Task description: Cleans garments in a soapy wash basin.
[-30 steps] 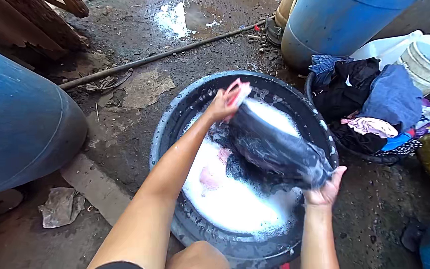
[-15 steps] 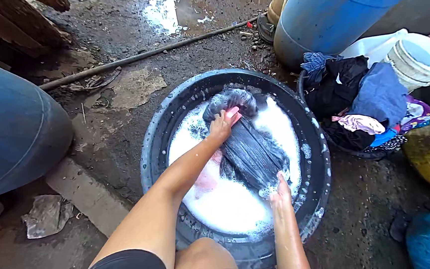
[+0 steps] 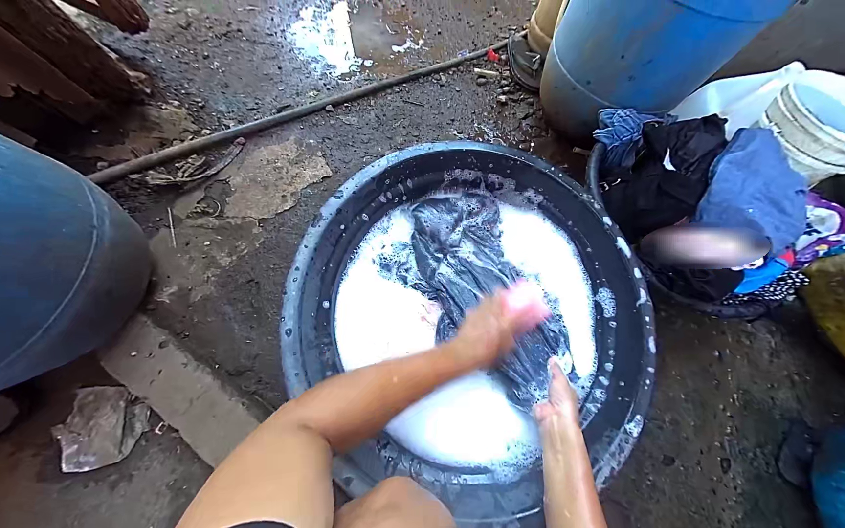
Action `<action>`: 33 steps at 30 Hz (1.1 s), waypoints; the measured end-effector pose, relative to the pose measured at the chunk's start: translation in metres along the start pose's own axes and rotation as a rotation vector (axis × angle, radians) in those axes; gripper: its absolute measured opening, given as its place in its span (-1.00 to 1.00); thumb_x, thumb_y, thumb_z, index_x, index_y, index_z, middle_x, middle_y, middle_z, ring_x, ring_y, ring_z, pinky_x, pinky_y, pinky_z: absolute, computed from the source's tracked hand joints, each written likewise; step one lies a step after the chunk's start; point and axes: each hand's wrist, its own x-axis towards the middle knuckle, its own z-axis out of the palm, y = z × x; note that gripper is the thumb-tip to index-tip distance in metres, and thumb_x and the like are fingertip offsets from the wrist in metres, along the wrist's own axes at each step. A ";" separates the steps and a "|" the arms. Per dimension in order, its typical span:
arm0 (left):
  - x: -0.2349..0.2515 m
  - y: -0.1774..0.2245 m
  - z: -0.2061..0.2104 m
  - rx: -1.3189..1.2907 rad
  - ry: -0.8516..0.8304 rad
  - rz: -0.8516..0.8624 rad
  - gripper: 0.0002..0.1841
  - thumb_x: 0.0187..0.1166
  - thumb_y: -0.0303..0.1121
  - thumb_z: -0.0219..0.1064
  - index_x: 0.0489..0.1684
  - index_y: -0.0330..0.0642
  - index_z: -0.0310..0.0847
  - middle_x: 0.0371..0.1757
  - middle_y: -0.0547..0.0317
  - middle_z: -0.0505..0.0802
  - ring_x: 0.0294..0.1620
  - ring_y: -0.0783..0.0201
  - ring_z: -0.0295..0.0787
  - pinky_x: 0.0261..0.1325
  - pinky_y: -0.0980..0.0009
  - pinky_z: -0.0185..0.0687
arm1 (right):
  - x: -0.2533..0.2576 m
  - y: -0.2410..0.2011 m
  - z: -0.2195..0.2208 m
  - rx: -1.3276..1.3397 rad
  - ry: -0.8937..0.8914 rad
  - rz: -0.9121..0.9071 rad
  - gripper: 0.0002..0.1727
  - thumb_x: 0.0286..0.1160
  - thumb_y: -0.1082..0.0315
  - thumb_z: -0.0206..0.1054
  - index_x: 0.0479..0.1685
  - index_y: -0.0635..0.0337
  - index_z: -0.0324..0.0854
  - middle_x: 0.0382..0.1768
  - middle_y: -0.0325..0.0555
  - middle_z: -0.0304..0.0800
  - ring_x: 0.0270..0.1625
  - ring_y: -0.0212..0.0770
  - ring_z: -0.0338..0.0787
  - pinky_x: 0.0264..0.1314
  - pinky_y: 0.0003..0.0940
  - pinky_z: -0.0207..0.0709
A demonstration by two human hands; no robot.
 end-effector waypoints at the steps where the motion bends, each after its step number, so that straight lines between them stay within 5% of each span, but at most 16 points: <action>1: -0.011 0.017 -0.001 -0.049 -0.111 0.035 -0.38 0.65 -0.37 0.25 0.78 -0.04 0.30 0.66 -0.39 0.46 0.55 -0.41 0.51 0.33 -0.30 0.56 | 0.003 -0.001 -0.001 0.005 -0.017 -0.006 -0.51 0.80 0.17 0.15 0.50 0.34 0.37 0.32 0.18 0.61 0.27 -0.06 0.66 0.29 -0.05 0.56; 4: 0.010 -0.032 -0.031 0.040 -0.111 -0.121 -0.44 0.77 -0.29 0.15 0.76 -0.22 0.28 0.67 -0.43 0.46 0.57 -0.42 0.51 0.40 -0.33 0.52 | 0.002 -0.015 -0.014 0.018 -0.183 0.068 -0.53 0.83 0.16 0.07 0.57 0.22 0.31 0.32 0.05 0.60 0.26 -0.19 0.65 0.28 -0.18 0.56; 8: 0.061 -0.111 -0.100 -0.130 -0.061 -0.372 -0.32 0.61 -0.32 0.32 0.81 0.03 0.27 0.66 -0.58 0.36 0.51 -0.54 0.48 0.39 -0.43 0.45 | 0.008 -0.037 -0.018 0.164 -0.465 -0.072 -0.70 0.85 0.23 -0.03 0.27 0.18 0.47 -0.12 -0.17 0.79 -0.09 -0.37 0.83 -0.06 -0.37 0.76; 11: 0.057 -0.117 -0.133 -0.659 0.094 -0.350 -0.34 0.72 -0.40 0.19 0.85 -0.15 0.12 0.45 -0.44 0.63 0.40 -0.22 0.64 0.47 -0.15 0.48 | 0.014 -0.035 0.004 0.444 -0.595 -0.162 -0.63 0.87 0.07 -0.20 0.33 0.06 0.34 0.04 -0.21 0.69 0.13 -0.34 0.74 0.20 -0.26 0.69; 13: 0.056 -0.119 -0.143 -0.683 0.202 -0.404 -0.31 0.73 -0.36 0.17 0.89 -0.08 0.03 0.39 -0.44 0.68 0.31 -0.19 0.69 0.39 -0.11 0.53 | 0.008 -0.015 0.033 0.397 -0.680 -0.018 -0.49 0.85 -0.10 -0.18 0.46 0.06 0.30 0.13 -0.14 0.70 0.17 -0.28 0.73 0.21 -0.20 0.68; 14: 0.055 -0.115 -0.147 -0.565 0.230 -0.453 -0.28 0.69 -0.34 0.22 0.89 -0.06 0.04 0.42 -0.48 0.65 0.33 -0.29 0.67 0.38 -0.20 0.52 | 0.001 -0.005 0.048 0.290 -0.684 0.066 -0.54 0.85 -0.01 -0.06 0.43 0.12 0.34 0.09 -0.09 0.73 0.11 -0.25 0.76 0.15 -0.21 0.71; 16: 0.048 -0.086 -0.137 -0.280 0.241 -0.497 -0.20 0.57 -0.32 0.36 0.88 -0.03 0.09 0.57 -0.59 0.43 0.42 -0.50 0.57 0.34 -0.36 0.54 | -0.010 0.005 0.072 0.110 -0.563 0.113 -0.58 0.74 0.26 0.23 0.43 0.30 0.40 0.13 0.09 0.72 0.11 -0.13 0.76 0.17 -0.14 0.68; 18: 0.026 -0.043 -0.090 -0.087 0.255 -0.296 -0.17 0.45 -0.32 0.46 0.82 -0.03 0.19 0.60 -0.60 0.38 0.47 -0.48 0.53 0.33 -0.32 0.60 | -0.015 0.003 0.081 0.104 -0.359 -0.030 -0.56 0.69 0.31 0.29 0.41 0.38 0.40 0.14 0.16 0.70 0.10 -0.12 0.75 0.17 -0.15 0.68; 20: 0.003 -0.010 -0.041 -0.026 0.052 -0.089 -0.24 0.50 -0.30 0.39 0.82 0.09 0.25 0.65 -0.49 0.42 0.57 -0.41 0.48 0.39 -0.25 0.58 | -0.012 -0.002 0.076 0.154 -0.175 -0.135 -0.52 0.75 0.23 0.23 0.46 0.41 0.39 0.23 0.20 0.66 0.20 -0.09 0.72 0.29 -0.13 0.63; 22: -0.003 -0.008 -0.036 -0.024 -0.210 -0.042 -0.31 0.63 -0.37 0.26 0.84 -0.02 0.19 0.69 -0.45 0.39 0.58 -0.43 0.45 0.37 -0.31 0.51 | -0.006 -0.003 0.057 0.150 -0.066 -0.165 -0.51 0.79 0.22 0.18 0.50 0.42 0.36 0.32 0.24 0.61 0.28 -0.05 0.68 0.36 -0.12 0.56; 24: 0.015 -0.054 -0.050 0.018 -0.153 -0.138 -0.40 0.68 -0.38 0.22 0.77 -0.10 0.30 0.68 -0.42 0.43 0.50 -0.44 0.56 0.33 -0.35 0.55 | -0.001 0.001 0.033 0.124 -0.042 -0.138 -0.52 0.79 0.26 0.17 0.54 0.37 0.32 0.35 0.21 0.58 0.30 -0.08 0.68 0.34 -0.15 0.58; 27: 0.040 -0.100 -0.075 0.128 -0.049 -0.342 -0.36 0.65 -0.34 0.26 0.79 0.11 0.28 0.73 -0.51 0.28 0.53 -0.54 0.45 0.30 -0.38 0.51 | -0.001 0.004 0.023 0.128 -0.019 -0.087 -0.52 0.78 0.27 0.19 0.55 0.32 0.32 0.36 0.20 0.57 0.31 -0.07 0.67 0.34 -0.11 0.58; 30: 0.010 -0.052 -0.032 0.056 0.054 -0.179 -0.27 0.54 -0.33 0.35 0.82 0.11 0.25 0.75 -0.40 0.33 0.58 -0.42 0.47 0.33 -0.30 0.60 | 0.001 0.010 0.026 0.076 0.009 -0.073 -0.51 0.77 0.22 0.20 0.52 0.34 0.36 0.35 0.21 0.60 0.30 -0.05 0.68 0.34 -0.07 0.57; 33: -0.017 0.006 -0.015 -0.034 -0.273 0.033 -0.30 0.62 -0.36 0.28 0.84 0.03 0.20 0.73 -0.41 0.36 0.61 -0.44 0.42 0.36 -0.34 0.50 | 0.001 0.011 0.021 0.039 0.013 -0.044 -0.51 0.78 0.17 0.19 0.49 0.33 0.40 0.28 0.20 0.65 0.25 -0.04 0.71 0.29 -0.04 0.61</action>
